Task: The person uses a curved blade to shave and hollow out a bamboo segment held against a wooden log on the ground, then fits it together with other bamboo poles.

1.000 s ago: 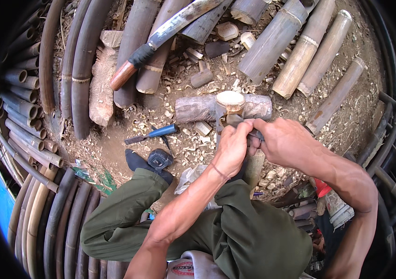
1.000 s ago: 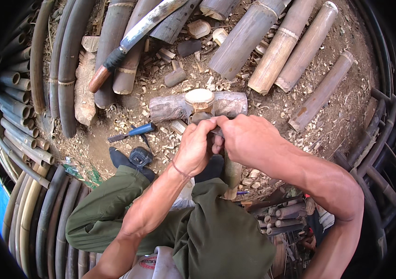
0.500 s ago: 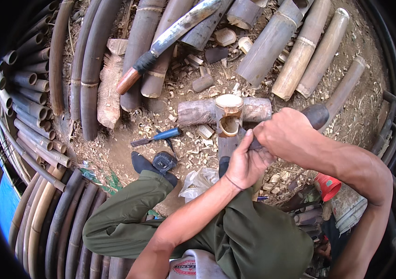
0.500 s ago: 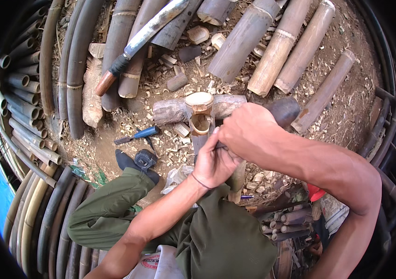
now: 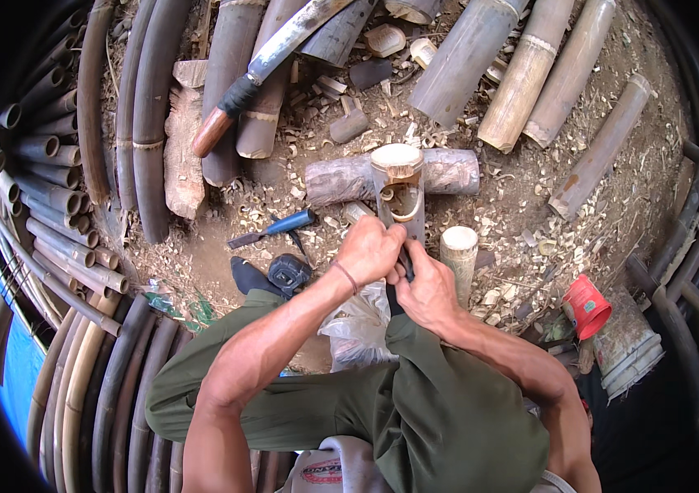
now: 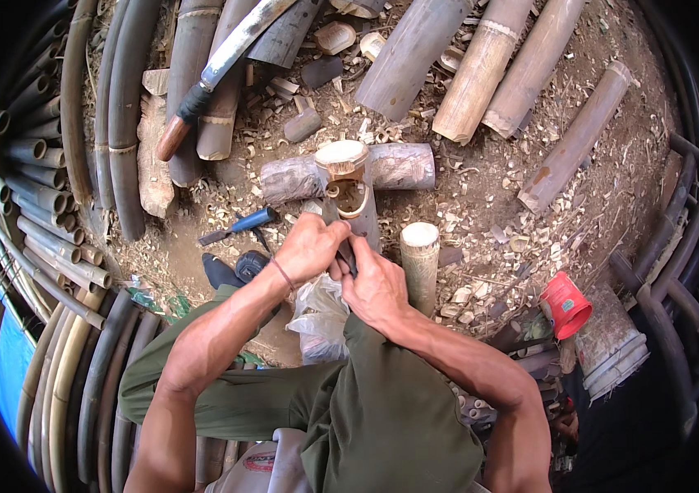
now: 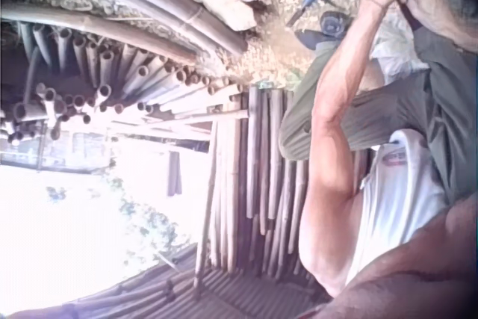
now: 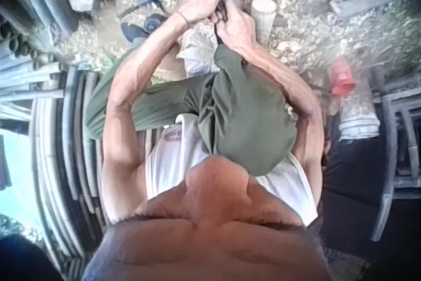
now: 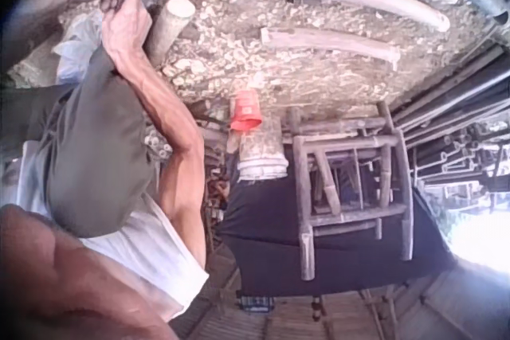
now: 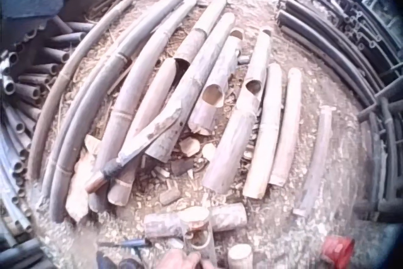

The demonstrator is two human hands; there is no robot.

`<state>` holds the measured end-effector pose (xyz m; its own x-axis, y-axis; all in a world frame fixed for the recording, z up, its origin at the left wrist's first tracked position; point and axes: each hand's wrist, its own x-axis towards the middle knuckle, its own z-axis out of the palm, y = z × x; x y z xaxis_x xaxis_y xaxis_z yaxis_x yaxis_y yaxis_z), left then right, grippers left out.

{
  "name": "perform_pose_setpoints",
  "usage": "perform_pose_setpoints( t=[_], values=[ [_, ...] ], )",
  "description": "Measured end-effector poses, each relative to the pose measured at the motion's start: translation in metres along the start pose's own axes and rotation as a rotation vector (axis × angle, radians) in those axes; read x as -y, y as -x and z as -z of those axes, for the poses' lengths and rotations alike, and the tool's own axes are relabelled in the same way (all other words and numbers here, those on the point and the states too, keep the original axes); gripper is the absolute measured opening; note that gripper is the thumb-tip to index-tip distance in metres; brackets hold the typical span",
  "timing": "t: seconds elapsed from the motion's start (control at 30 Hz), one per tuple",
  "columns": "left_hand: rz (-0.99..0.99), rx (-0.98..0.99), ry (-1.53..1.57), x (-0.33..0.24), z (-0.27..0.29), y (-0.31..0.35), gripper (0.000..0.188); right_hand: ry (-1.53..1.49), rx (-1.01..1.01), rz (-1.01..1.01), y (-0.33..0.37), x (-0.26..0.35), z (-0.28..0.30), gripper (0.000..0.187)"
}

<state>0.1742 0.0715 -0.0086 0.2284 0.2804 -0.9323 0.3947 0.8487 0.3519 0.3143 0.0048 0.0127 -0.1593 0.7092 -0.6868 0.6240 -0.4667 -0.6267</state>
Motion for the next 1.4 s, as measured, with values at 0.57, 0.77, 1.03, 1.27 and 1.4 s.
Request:
perform_pose_setpoints(
  t=[0.57,0.77,1.03,1.27,1.4],
  values=[
    [-0.148,0.433,1.433,0.026,-0.098,-0.003,0.051,1.092,0.607,0.403,-0.037,0.057,0.139,0.043],
    [-0.076,-0.005,0.784,0.027,-0.058,0.03,0.039,0.548,0.503,0.258,-0.007,0.027,0.091,0.051],
    [-0.077,0.352,1.271,0.013,-0.08,0.008,0.049,1.034,0.523,0.336,-0.027,0.061,0.131,0.04],
    [0.017,0.136,1.016,0.018,-0.064,0.017,0.04,0.599,0.525,0.291,-0.029,0.038,0.113,0.041],
    [0.065,-0.017,0.54,0.021,-0.029,0.011,0.042,0.151,0.43,-0.143,-0.013,0.03,0.063,0.047]
  ],
)
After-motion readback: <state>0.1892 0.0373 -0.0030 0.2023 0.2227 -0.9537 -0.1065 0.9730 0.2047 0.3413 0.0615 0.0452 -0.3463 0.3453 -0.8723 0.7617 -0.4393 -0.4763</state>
